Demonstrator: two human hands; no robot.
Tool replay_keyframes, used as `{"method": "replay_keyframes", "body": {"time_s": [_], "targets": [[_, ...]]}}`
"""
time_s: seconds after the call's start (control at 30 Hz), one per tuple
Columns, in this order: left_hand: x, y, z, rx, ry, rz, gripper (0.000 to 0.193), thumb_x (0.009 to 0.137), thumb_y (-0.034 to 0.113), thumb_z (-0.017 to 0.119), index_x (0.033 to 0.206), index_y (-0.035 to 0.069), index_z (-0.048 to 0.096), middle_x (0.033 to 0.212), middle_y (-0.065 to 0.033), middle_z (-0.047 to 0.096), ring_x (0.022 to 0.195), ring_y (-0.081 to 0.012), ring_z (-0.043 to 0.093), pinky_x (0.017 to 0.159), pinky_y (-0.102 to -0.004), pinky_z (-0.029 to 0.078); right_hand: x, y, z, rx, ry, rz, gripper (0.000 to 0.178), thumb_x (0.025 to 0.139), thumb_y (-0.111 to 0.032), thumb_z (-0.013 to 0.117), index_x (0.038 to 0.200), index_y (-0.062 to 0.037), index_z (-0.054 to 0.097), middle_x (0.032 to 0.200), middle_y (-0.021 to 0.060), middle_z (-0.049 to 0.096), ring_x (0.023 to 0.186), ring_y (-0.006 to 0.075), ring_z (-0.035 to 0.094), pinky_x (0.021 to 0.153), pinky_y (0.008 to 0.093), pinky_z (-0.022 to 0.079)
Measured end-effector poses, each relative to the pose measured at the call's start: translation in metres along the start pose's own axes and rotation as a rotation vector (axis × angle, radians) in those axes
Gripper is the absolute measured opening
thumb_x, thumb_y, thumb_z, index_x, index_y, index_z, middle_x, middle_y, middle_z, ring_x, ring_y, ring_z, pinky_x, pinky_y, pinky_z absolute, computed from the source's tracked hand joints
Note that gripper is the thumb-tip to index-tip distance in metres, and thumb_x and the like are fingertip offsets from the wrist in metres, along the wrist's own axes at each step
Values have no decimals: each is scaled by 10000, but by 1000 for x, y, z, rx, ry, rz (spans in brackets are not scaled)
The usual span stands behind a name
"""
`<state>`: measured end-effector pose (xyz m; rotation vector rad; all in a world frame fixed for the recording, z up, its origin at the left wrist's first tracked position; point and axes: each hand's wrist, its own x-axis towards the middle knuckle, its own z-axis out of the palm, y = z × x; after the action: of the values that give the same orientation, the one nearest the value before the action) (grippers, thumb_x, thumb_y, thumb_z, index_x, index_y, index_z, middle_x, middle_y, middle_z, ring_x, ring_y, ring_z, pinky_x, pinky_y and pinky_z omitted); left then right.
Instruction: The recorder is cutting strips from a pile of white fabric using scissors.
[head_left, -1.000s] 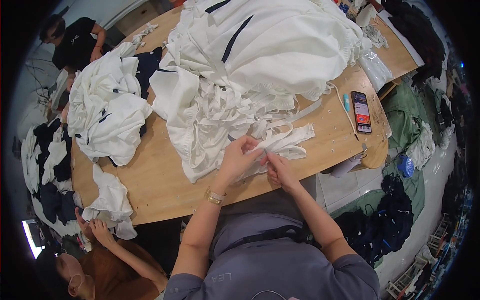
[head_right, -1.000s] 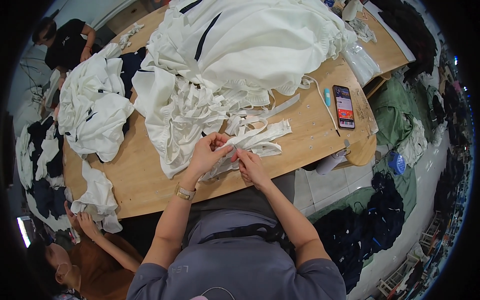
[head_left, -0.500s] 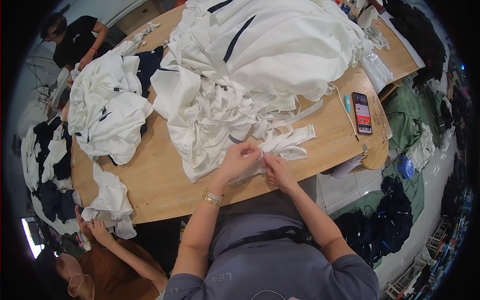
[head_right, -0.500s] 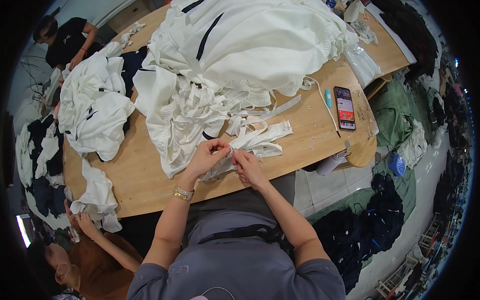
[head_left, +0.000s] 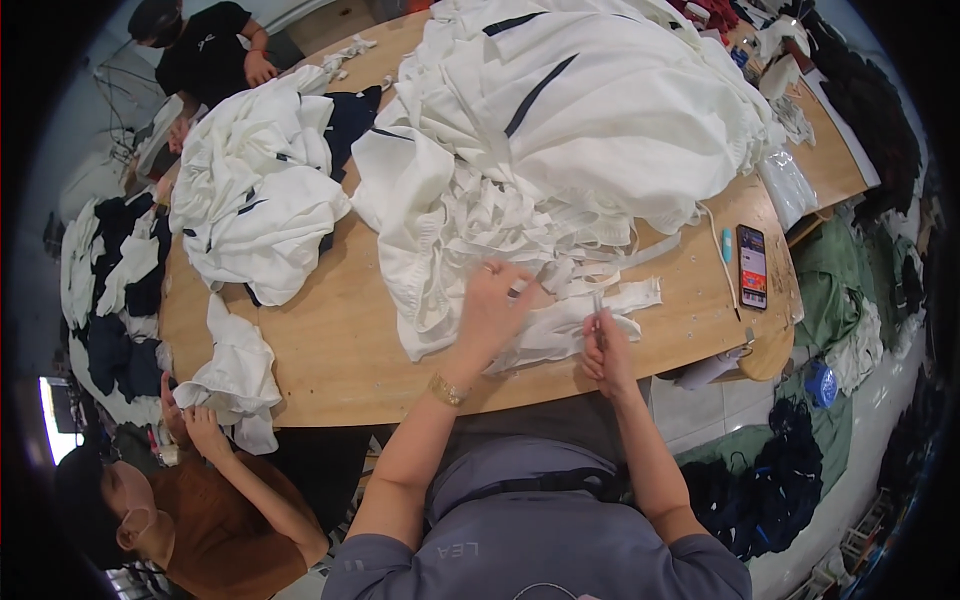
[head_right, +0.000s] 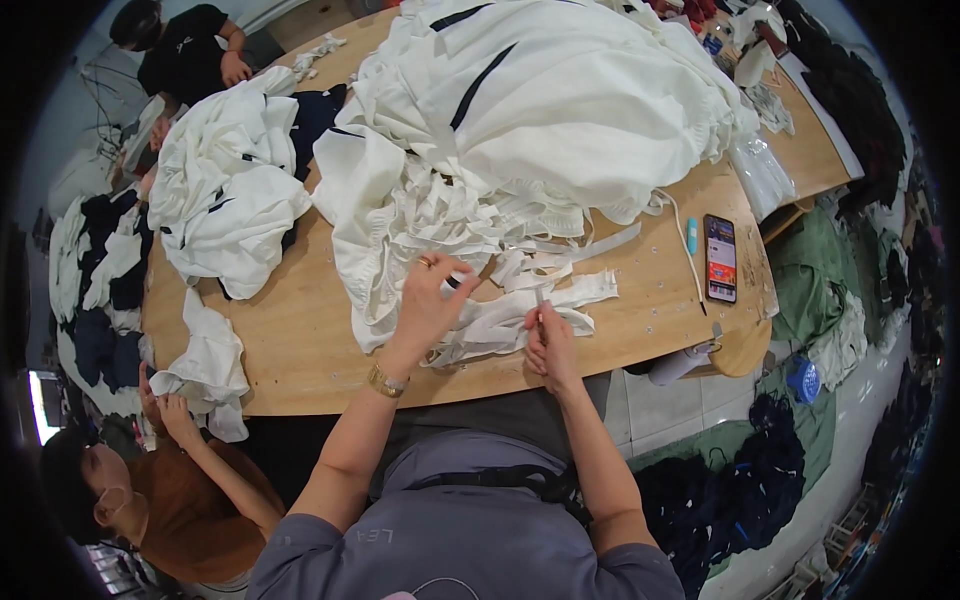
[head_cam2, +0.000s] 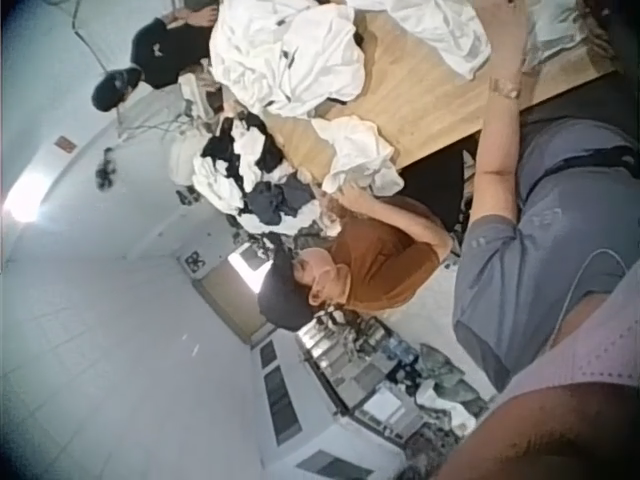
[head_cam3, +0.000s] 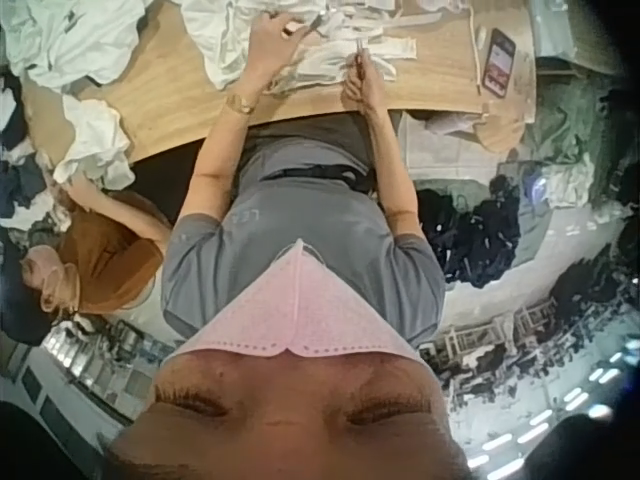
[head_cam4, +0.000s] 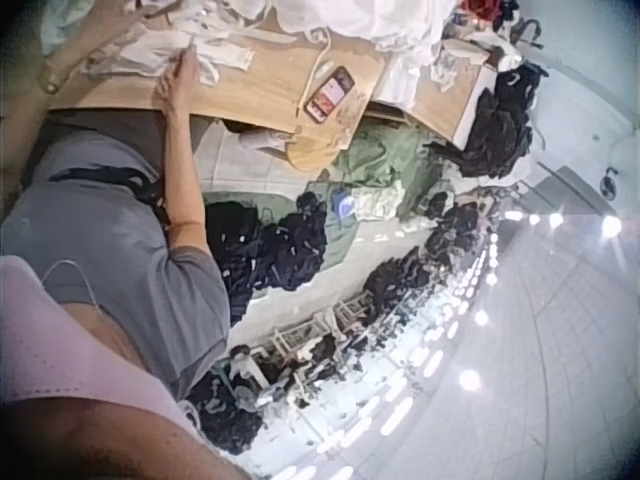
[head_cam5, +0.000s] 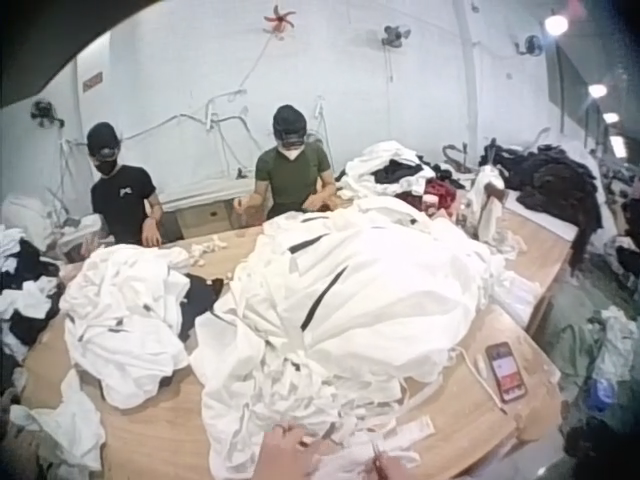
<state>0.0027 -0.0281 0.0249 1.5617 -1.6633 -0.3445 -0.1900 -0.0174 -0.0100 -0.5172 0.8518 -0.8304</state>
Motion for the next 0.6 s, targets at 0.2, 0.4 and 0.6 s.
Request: {"method": "replay_keyframes", "body": {"time_s": [0.2, 0.4, 0.6], "targets": [[29, -33, -24, 394, 63, 104, 149, 681, 109, 662, 795, 71, 575, 848, -105, 535, 863, -285, 491, 778, -392, 361, 0, -17, 3, 2, -37, -151, 194, 903, -258, 465, 835, -77, 486, 452, -65, 258, 316, 28, 195, 295, 185, 154], [53, 3, -51, -79, -181, 23, 100, 766, 123, 621, 801, 54, 558, 704, -33, 544, 729, -152, 514, 681, -289, 393, 22, -54, 52, -538, -10, -561, 226, 797, -55, 595, 1016, -32, 547, 550, -107, 325, 516, -3, 290, 464, 170, 228], [76, 59, -108, -293, -330, -101, 94, 821, 109, 585, 821, 27, 540, 630, 38, 513, 590, -23, 437, 526, -164, 351, 41, -101, 108, -814, -316, -364, 156, 802, -178, 624, 843, -29, 606, 560, -99, 373, 532, 9, 316, 465, 181, 243]]}}
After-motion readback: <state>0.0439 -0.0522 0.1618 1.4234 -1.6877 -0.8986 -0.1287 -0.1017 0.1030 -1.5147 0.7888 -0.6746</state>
